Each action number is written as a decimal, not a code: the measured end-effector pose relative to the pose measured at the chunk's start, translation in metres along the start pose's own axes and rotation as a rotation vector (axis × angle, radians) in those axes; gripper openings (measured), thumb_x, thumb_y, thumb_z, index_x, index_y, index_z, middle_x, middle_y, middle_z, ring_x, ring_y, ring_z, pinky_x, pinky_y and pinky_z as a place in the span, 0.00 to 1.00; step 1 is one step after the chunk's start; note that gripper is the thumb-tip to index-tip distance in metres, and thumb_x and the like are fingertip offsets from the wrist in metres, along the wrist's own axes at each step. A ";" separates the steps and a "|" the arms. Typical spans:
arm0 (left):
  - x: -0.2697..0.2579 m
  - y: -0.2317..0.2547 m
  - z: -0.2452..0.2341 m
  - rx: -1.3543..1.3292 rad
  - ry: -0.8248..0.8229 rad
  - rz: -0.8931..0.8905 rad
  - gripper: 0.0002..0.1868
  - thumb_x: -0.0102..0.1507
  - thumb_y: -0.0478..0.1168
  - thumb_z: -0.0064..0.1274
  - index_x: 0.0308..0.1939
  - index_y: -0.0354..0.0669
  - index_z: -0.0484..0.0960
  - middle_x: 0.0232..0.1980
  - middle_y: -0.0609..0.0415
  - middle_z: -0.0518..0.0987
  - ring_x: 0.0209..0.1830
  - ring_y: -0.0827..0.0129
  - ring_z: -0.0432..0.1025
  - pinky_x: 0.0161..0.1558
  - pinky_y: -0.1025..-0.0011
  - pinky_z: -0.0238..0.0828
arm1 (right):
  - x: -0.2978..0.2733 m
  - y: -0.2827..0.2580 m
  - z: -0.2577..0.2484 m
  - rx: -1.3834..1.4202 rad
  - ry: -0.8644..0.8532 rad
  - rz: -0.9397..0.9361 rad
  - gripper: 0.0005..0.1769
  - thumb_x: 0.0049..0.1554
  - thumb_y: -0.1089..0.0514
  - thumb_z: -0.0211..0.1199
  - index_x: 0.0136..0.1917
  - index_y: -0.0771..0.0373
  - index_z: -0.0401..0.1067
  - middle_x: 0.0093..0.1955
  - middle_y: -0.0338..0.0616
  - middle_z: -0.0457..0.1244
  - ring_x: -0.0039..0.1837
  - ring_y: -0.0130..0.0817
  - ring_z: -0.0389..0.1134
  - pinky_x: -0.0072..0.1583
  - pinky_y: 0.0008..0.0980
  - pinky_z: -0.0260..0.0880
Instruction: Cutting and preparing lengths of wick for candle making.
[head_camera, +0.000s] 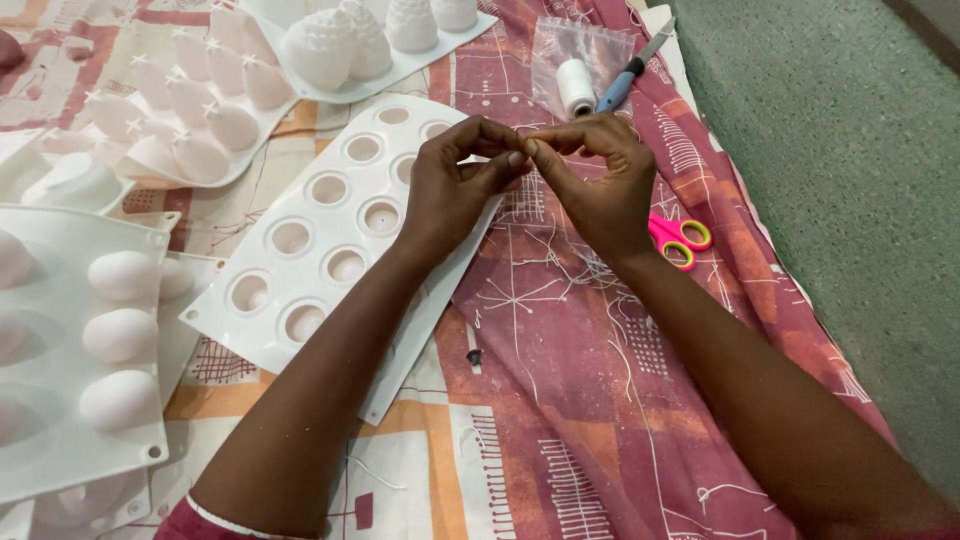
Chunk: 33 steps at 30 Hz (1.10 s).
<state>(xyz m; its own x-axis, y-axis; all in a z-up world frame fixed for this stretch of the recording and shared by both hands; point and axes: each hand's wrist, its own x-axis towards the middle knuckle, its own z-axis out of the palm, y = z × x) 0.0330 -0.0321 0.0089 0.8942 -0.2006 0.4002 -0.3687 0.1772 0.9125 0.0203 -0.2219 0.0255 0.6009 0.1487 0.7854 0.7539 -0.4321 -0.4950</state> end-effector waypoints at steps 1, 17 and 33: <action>0.001 0.001 0.001 -0.001 0.000 0.000 0.06 0.67 0.32 0.59 0.47 0.36 0.80 0.45 0.54 0.82 0.46 0.74 0.81 0.50 0.75 0.86 | 0.001 0.001 0.001 -0.001 -0.001 0.000 0.05 0.63 0.56 0.73 0.51 0.58 0.82 0.47 0.36 0.71 0.51 0.27 0.67 0.55 0.31 0.68; -0.002 0.005 0.002 0.044 0.038 0.056 0.05 0.68 0.31 0.56 0.47 0.36 0.80 0.45 0.55 0.84 0.48 0.74 0.82 0.49 0.77 0.85 | 0.001 0.010 0.007 0.077 0.008 0.035 0.06 0.65 0.58 0.71 0.51 0.63 0.79 0.47 0.39 0.66 0.48 0.25 0.70 0.52 0.27 0.73; -0.002 0.000 0.005 0.043 0.037 0.041 0.06 0.69 0.32 0.56 0.49 0.33 0.80 0.45 0.53 0.84 0.45 0.76 0.79 0.49 0.75 0.83 | 0.002 -0.009 0.004 0.007 0.001 -0.110 0.04 0.65 0.62 0.71 0.53 0.64 0.79 0.50 0.41 0.70 0.56 0.31 0.69 0.61 0.33 0.69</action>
<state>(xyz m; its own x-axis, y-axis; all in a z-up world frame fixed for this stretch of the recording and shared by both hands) 0.0300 -0.0364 0.0089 0.8864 -0.1584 0.4351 -0.4154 0.1429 0.8983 0.0159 -0.2140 0.0294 0.5145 0.1936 0.8354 0.8169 -0.4068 -0.4088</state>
